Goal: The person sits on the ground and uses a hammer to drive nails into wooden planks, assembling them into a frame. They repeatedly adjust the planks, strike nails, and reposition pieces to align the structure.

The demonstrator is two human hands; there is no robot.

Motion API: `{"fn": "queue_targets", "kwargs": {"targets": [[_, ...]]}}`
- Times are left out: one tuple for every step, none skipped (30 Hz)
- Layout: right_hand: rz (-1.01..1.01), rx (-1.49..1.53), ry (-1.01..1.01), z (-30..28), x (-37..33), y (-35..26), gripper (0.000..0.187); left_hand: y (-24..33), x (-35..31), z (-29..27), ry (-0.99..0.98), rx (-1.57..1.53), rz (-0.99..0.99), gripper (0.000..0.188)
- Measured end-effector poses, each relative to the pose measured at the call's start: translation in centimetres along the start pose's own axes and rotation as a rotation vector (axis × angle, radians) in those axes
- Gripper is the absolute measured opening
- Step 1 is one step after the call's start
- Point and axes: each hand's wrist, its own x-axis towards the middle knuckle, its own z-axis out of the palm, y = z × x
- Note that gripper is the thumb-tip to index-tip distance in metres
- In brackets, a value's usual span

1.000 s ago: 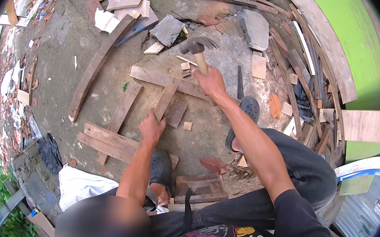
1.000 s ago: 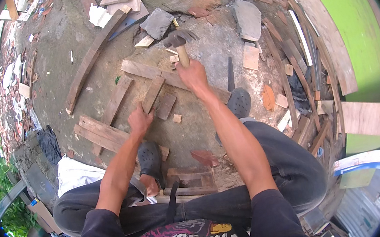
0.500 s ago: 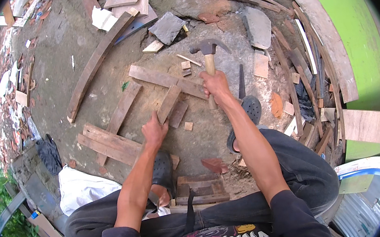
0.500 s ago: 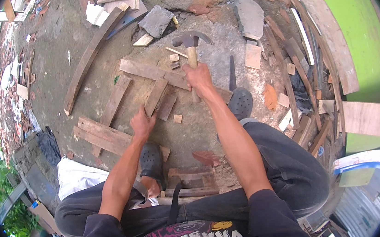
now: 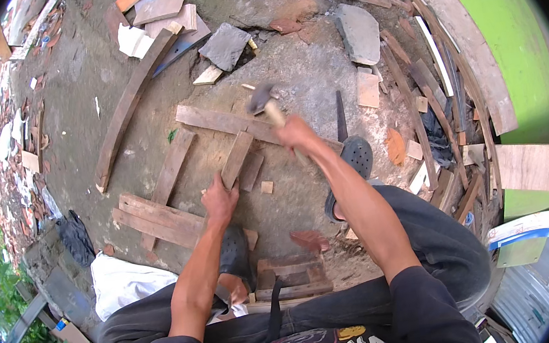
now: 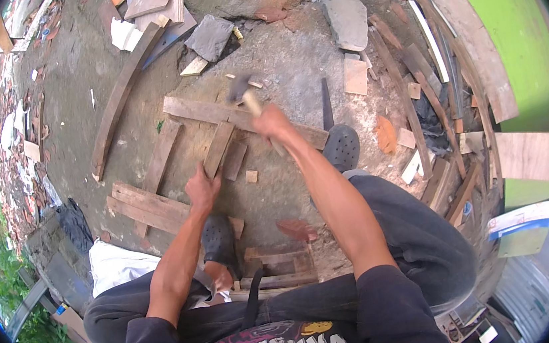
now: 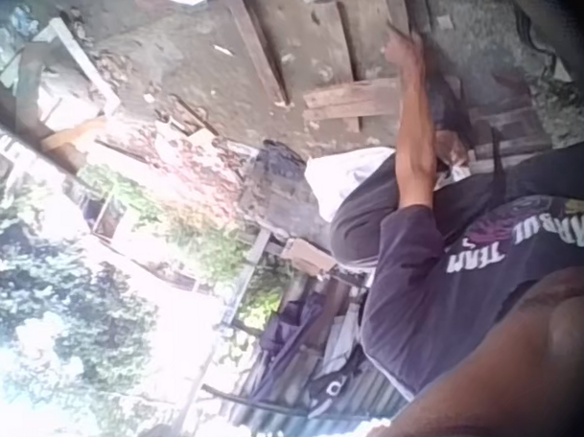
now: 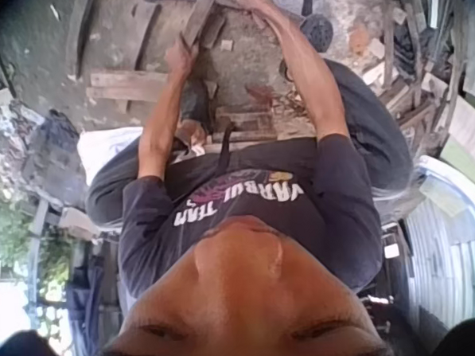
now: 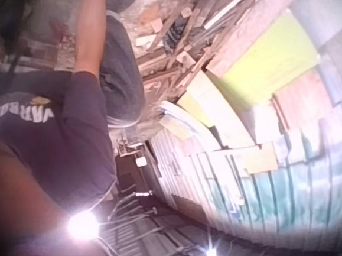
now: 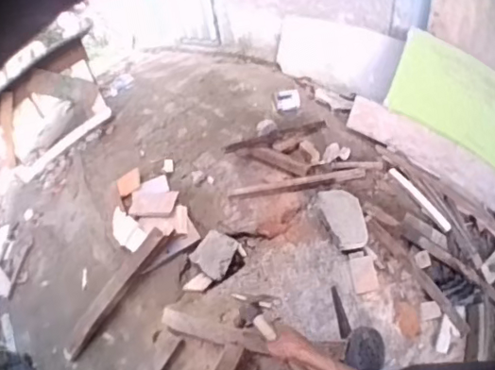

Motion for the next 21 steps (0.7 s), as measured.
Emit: {"fn": "queue_targets", "kwargs": {"targets": [[0.005, -0.172, -0.07, 0.4, -0.2, 0.4, 0.029, -0.3, 0.0, 0.0, 0.0, -0.003, -0.008, 0.046], [0.015, -0.143, -0.059, 0.5, -0.2, 0.6, 0.029, -0.5, 0.0, 0.1, 0.0, -0.006, -0.016, 0.046], [0.026, -0.114, -0.049, 0.6, -0.1, 0.8, 0.028, -0.5, -0.1, 0.3, -0.006, 0.0, -0.015, 0.047], [0.038, -0.081, -0.044, 0.8, 0.0, 0.9, 0.028, -0.6, -0.2, 0.2, -0.014, 0.012, -0.015, 0.048], [0.001, -0.024, 0.013, 0.9, 0.0, 1.0, 0.028, -0.7, -0.3, 0.1, -0.022, 0.024, -0.016, 0.049], [-0.037, 0.033, 0.069, 0.8, 0.1, 1.1, 0.028, -0.7, -0.2, 0.0, -0.006, 0.017, 0.001, 0.051], [-0.072, 0.088, 0.126, 0.6, 0.1, 1.4, 0.029, -0.7, 0.0, 0.1, 0.009, 0.009, 0.018, 0.053], [-0.107, 0.143, 0.183, 0.6, 0.1, 1.7, 0.029, -0.8, -0.1, 0.1, 0.024, 0.0, 0.035, 0.056], [-0.086, 0.091, 0.15, 1.1, 0.1, 2.0, 0.029, -0.8, -0.3, 0.1, 0.024, 0.0, 0.022, 0.058], [-0.067, 0.04, 0.122, 1.7, 0.1, 2.2, 0.029, -0.7, -0.3, 0.2, 0.028, -0.002, 0.016, 0.059], [-0.049, -0.011, 0.095, 2.1, 0.1, 2.3, 0.029, -0.5, -0.2, 0.2, 0.031, -0.004, 0.01, 0.061], [-0.01, -0.041, 0.058, 2.3, 0.3, 2.3, 0.028, -0.4, -0.2, 0.1, 0.032, -0.022, -0.003, 0.059], [0.024, -0.07, 0.019, 2.5, 0.4, 1.7, 0.027, -0.5, 0.0, -0.1, 0.036, -0.039, -0.018, 0.058], [0.06, -0.099, -0.02, 2.4, 0.3, 1.4, 0.027, -0.6, 0.1, -0.4, 0.04, -0.056, -0.032, 0.058], [0.068, -0.107, 0.013, 2.2, -0.2, 1.4, 0.027, -0.9, 0.8, -0.9, -0.048, -0.116, -0.023, 0.062], [0.068, -0.095, 0.04, 1.9, -0.8, 1.7, 0.027, -1.4, 1.5, -2.0, -0.137, -0.173, -0.021, 0.067], [0.061, -0.083, 0.064, 1.3, -1.4, 1.9, 0.027, -2.2, 2.5, -3.0, -0.218, -0.228, -0.022, 0.071], [0.054, -0.072, 0.088, 0.5, -2.0, 2.2, 0.027, -2.7, 3.3, -3.8, -0.359, -0.35, -0.066, 0.071], [0.068, -0.041, 0.115, 0.0, -2.7, 2.2, 0.028, -3.5, 4.0, -4.6, -0.496, -0.474, -0.112, 0.071], [0.075, -0.109, 0.09, -0.8, -3.3, 2.0, 0.027, -4.7, 4.6, -5.2, -0.629, -0.603, -0.163, 0.071], [0.082, -0.178, 0.064, -1.5, -3.8, 1.7, 0.027, -5.9, 5.4, -5.0, -0.706, -0.583, -0.174, 0.087]]}}
